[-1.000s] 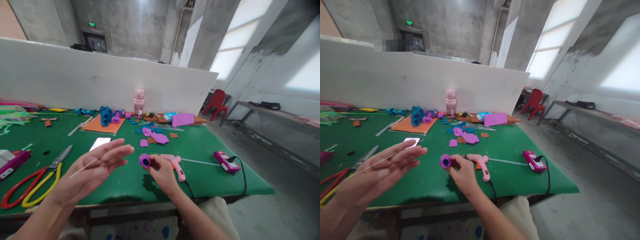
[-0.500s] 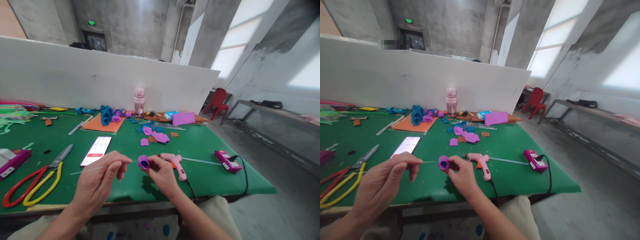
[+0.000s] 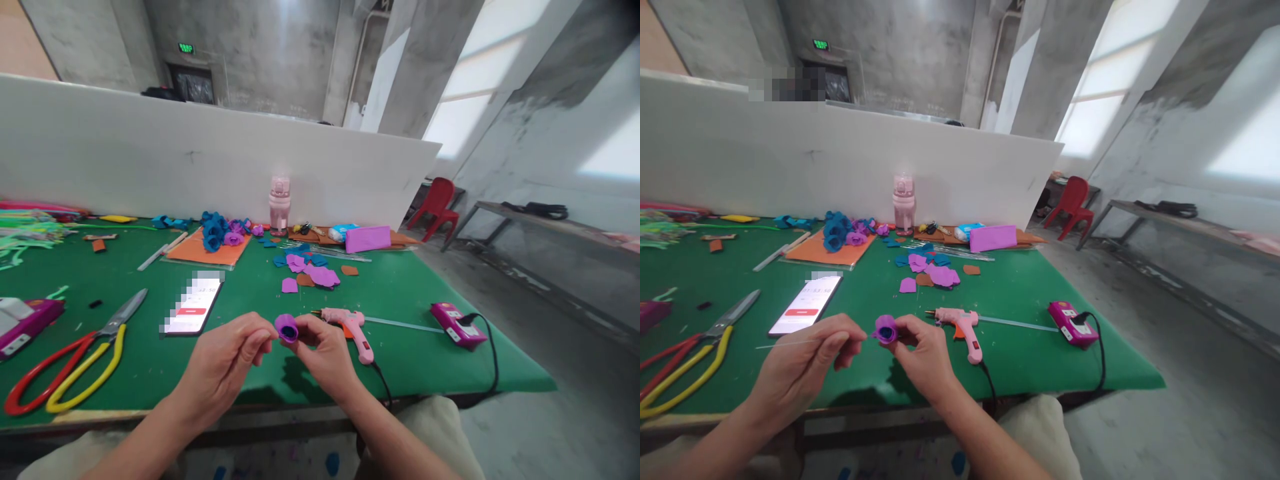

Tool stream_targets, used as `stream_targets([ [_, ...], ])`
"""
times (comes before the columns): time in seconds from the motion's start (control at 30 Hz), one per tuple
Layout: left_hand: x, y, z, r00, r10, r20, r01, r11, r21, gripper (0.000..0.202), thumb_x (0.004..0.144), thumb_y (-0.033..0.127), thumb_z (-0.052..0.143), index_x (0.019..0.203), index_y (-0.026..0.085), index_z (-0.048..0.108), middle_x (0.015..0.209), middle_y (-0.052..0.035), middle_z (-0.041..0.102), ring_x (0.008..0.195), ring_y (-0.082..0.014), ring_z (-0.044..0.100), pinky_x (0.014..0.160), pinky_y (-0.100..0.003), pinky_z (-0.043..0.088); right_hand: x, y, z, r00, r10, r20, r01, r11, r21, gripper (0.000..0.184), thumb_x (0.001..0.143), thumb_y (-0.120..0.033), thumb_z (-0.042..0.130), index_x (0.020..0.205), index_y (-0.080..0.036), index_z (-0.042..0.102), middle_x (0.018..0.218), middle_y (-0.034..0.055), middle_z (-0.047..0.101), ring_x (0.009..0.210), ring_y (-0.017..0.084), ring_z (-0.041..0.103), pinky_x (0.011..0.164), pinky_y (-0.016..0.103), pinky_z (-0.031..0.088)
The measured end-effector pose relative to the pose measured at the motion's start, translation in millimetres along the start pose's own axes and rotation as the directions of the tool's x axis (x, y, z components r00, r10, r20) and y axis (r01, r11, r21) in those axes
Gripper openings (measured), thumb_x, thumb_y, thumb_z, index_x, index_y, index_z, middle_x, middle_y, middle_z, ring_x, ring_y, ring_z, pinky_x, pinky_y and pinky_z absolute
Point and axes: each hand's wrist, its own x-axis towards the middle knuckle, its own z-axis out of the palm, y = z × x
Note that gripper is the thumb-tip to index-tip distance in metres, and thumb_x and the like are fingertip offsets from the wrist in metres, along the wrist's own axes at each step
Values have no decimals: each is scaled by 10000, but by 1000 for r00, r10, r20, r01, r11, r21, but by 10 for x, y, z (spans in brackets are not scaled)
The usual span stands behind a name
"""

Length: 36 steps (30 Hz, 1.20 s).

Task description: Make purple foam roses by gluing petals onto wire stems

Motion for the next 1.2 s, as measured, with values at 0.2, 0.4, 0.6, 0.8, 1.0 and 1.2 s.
stream_targets([
  [0.2, 0, -36, 13, 1000, 26, 2, -26, 1000, 13, 218, 870, 227, 396, 792, 207, 598, 644, -1, 545, 549, -114, 495, 560, -215, 402, 3, 9, 1, 1000, 6, 0, -6, 1000, -3, 128, 734, -262, 629, 840, -192, 649, 764, 15, 673, 724, 161, 649, 704, 280, 542],
  [0.4, 9, -17, 23, 999, 47, 15, -47, 998, 42, 212, 868, 217, 392, 806, 213, 595, 645, -1, 545, 555, -117, 492, 571, -217, 403, -5, 2, 6, 1000, -4, 2, 4, 1000, -5, 121, 743, -261, 624, 843, -196, 648, 774, 13, 674, 732, 157, 649, 714, 278, 540],
  [0.6, 8, -25, 22, 999, 49, 19, -50, 998, 43, 180, 853, 203, 417, 807, 217, 591, 657, -2, 560, 569, -122, 492, 568, -216, 396, -13, 5, -1, 1000, -7, -1, 7, 1000, -25, 136, 747, -273, 621, 853, -194, 650, 769, 15, 675, 733, 159, 650, 718, 279, 542],
  [0.8, 7, -37, 19, 994, 108, 31, -110, 990, 92, 175, 861, 172, 405, 821, 219, 570, 666, 9, 554, 574, -106, 499, 571, -200, 393, -18, 18, 3, 1000, -13, 4, 13, 1000, -26, 133, 755, -272, 614, 863, -204, 651, 779, 11, 672, 733, 157, 647, 720, 282, 545],
  [1.0, 7, -36, 23, 993, 113, 34, -116, 988, 100, 176, 861, 171, 407, 818, 217, 572, 664, 8, 554, 585, -109, 504, 577, -202, 395, -21, 13, 9, 1000, -12, 5, 13, 1000, -28, 128, 751, -258, 619, 860, -199, 652, 766, 10, 671, 729, 157, 648, 715, 279, 542],
  [1.2, 3, -8, 23, 991, 132, 24, -134, 984, 121, 175, 864, 164, 402, 831, 208, 568, 672, 9, 555, 595, -105, 506, 583, -197, 397, -18, 27, 5, 1000, -11, 7, 11, 1000, -23, 131, 748, -249, 621, 863, -197, 653, 767, 13, 672, 732, 158, 649, 715, 276, 539],
])
